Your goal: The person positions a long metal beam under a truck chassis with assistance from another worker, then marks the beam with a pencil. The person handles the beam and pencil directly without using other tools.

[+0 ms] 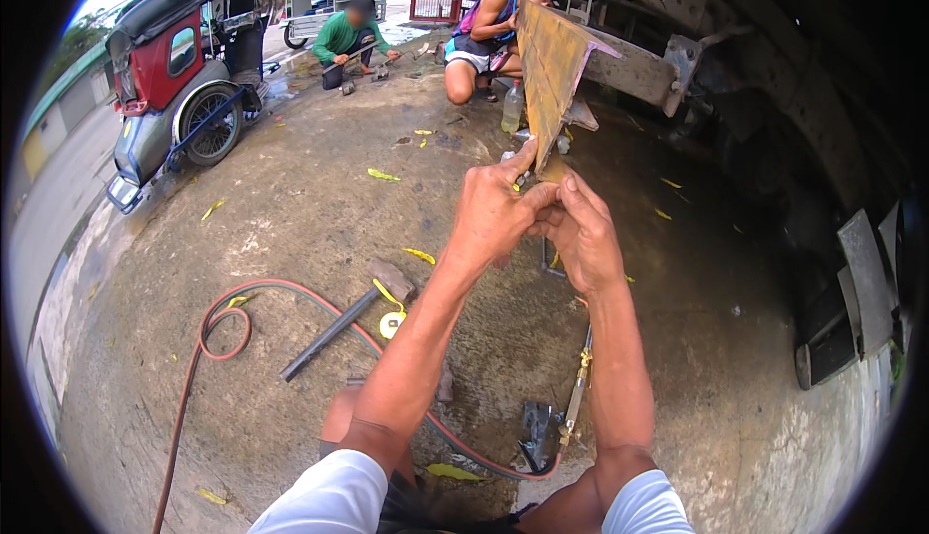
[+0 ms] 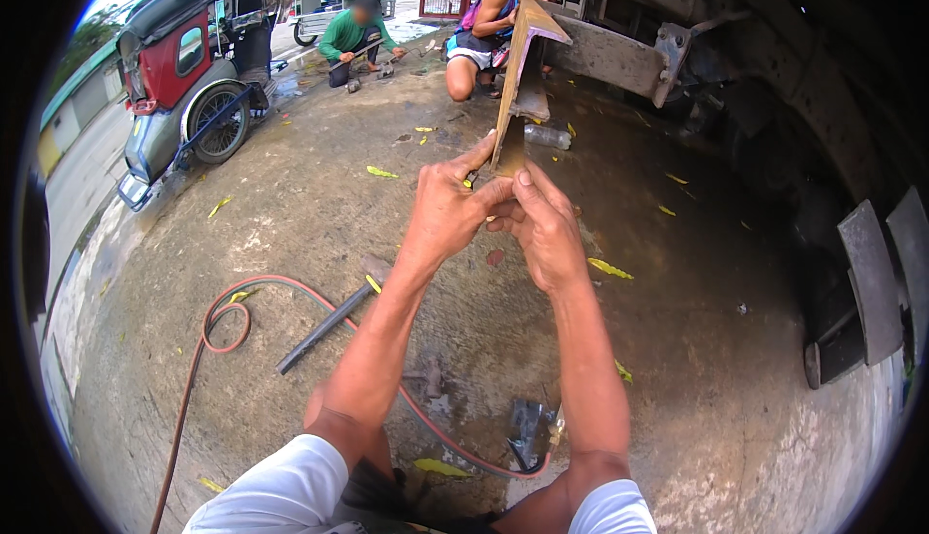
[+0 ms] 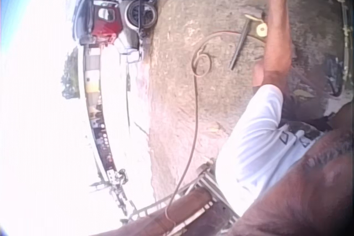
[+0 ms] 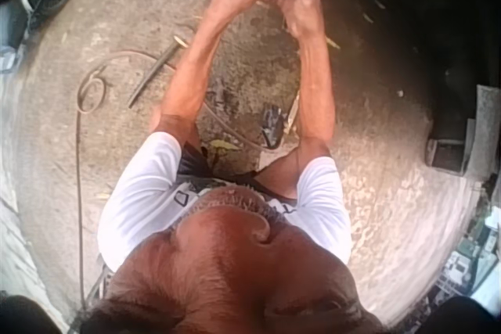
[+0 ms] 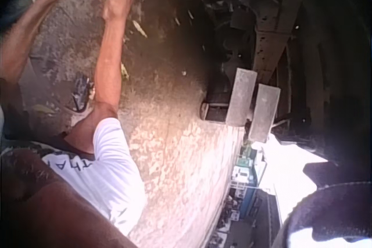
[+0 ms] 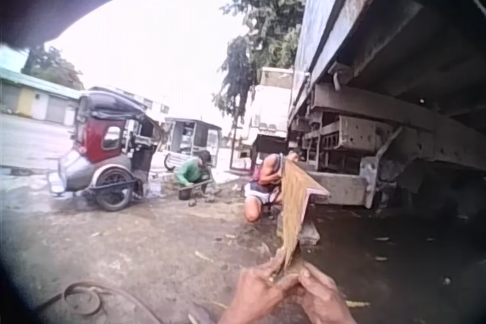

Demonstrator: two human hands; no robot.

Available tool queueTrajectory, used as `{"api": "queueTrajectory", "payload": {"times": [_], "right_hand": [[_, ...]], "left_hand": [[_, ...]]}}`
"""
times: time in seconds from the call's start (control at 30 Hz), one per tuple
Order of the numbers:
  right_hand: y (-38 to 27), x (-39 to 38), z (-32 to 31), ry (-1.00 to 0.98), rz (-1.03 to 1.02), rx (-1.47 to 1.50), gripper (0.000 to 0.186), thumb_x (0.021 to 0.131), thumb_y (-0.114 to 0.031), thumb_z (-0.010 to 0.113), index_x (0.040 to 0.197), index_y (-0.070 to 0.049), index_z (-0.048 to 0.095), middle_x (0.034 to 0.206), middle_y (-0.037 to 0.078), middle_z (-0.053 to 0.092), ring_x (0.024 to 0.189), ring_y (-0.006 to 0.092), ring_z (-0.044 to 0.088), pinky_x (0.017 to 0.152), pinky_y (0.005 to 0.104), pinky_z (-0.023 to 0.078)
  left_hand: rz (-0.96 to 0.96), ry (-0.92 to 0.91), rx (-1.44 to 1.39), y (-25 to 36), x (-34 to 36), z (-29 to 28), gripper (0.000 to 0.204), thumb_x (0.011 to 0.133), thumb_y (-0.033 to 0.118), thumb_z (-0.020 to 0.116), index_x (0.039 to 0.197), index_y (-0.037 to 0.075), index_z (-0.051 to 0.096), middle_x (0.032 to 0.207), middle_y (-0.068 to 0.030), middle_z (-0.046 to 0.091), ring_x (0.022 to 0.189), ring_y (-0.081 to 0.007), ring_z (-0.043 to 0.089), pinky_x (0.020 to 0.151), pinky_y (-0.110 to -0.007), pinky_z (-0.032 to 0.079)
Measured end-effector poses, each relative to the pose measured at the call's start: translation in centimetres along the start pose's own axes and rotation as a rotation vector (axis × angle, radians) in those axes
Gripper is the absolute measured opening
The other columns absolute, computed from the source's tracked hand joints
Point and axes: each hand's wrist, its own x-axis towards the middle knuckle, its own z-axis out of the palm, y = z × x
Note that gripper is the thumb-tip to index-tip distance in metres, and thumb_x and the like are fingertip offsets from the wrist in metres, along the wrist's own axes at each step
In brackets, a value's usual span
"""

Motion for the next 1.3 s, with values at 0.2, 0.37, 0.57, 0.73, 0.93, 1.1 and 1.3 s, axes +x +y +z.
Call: {"api": "queueTrajectory", "payload": {"times": [0.2, 0.37, 0.57, 0.73, 0.93, 1.1, 1.3], "right_hand": [[0.0, -0.1, -0.2, -0.001, -0.006, -0.011, 0.041, 0.108, -0.034, 0.05, 0.136, -0.004, 0.055, 0.104, 0.004, 0.066, 0.091, 0.0146, 0.065, 0.079, 0.0314, 0.052], [-0.1, -0.1, 0.0, -0.005, -0.002, -0.022, 0.042, 0.107, -0.036, 0.05, 0.134, -0.004, 0.056, 0.103, 0.004, 0.066, 0.091, 0.015, 0.065, 0.079, 0.0317, 0.052], [-0.4, -0.2, -0.1, -0.002, 0.006, -0.021, 0.041, 0.107, -0.037, 0.051, 0.131, -0.005, 0.058, 0.103, 0.004, 0.066, 0.091, 0.0152, 0.065, 0.079, 0.0319, 0.051], [-0.3, -0.1, 0.1, -0.014, 0.009, -0.015, 0.038, 0.107, -0.038, 0.052, 0.126, -0.006, 0.059, 0.104, 0.004, 0.066, 0.091, 0.0146, 0.065, 0.079, 0.0318, 0.051], [-0.5, -0.2, 0.2, -0.008, 0.003, -0.014, 0.037, 0.107, -0.038, 0.051, 0.125, -0.006, 0.059, 0.105, 0.004, 0.066, 0.09, 0.0139, 0.065, 0.078, 0.0309, 0.05], [-0.6, -0.3, 0.2, 0.021, 0.02, -0.031, 0.037, 0.107, -0.039, 0.052, 0.123, -0.006, 0.059, 0.103, 0.004, 0.065, 0.09, 0.0136, 0.064, 0.077, 0.0303, 0.05], [-0.5, -0.1, 0.0, 0.011, 0.033, -0.029, 0.037, 0.106, -0.04, 0.052, 0.118, -0.006, 0.06, 0.101, 0.005, 0.065, 0.088, 0.0139, 0.064, 0.075, 0.0292, 0.051]], "left_hand": [[-0.156, -0.081, -0.027, 0.6, 0.1, -0.2, 0.057, 0.086, 0.026, 0.08, 0.133, -0.001, 0.063, 0.099, -0.0214, 0.076, 0.089, -0.0111, 0.069, 0.079, -0.035, 0.056], [-0.166, -0.082, -0.035, 0.5, 0.1, -0.3, 0.057, 0.086, 0.025, 0.079, 0.133, -0.001, 0.063, 0.1, -0.0216, 0.076, 0.091, -0.0115, 0.069, 0.08, -0.035, 0.056], [-0.157, -0.062, -0.036, 0.4, 0.0, 0.0, 0.056, 0.086, 0.022, 0.079, 0.134, -0.001, 0.063, 0.102, -0.0208, 0.076, 0.093, -0.0117, 0.069, 0.081, -0.034, 0.056], [-0.142, -0.06, -0.013, 0.4, 0.0, -0.1, 0.057, 0.086, 0.021, 0.079, 0.135, -0.001, 0.062, 0.103, -0.0189, 0.077, 0.093, -0.0112, 0.069, 0.081, -0.033, 0.056], [-0.047, -0.012, -0.024, -0.1, 0.0, 0.3, 0.058, 0.086, 0.022, 0.076, 0.136, -0.004, 0.059, 0.079, -0.0253, 0.07, 0.065, -0.0162, 0.07, 0.065, -0.036, 0.055], [-0.14, -0.054, -0.023, 0.8, 0.1, 0.0, 0.057, 0.086, 0.021, 0.079, 0.136, -0.001, 0.061, 0.106, -0.0179, 0.077, 0.096, -0.012, 0.07, 0.084, -0.033, 0.056], [-0.123, -0.041, -0.03, 0.5, 0.0, 0.1, 0.058, 0.087, 0.023, 0.079, 0.136, 0.0, 0.061, 0.115, -0.0193, 0.074, 0.105, -0.0181, 0.07, 0.09, -0.034, 0.055]]}}
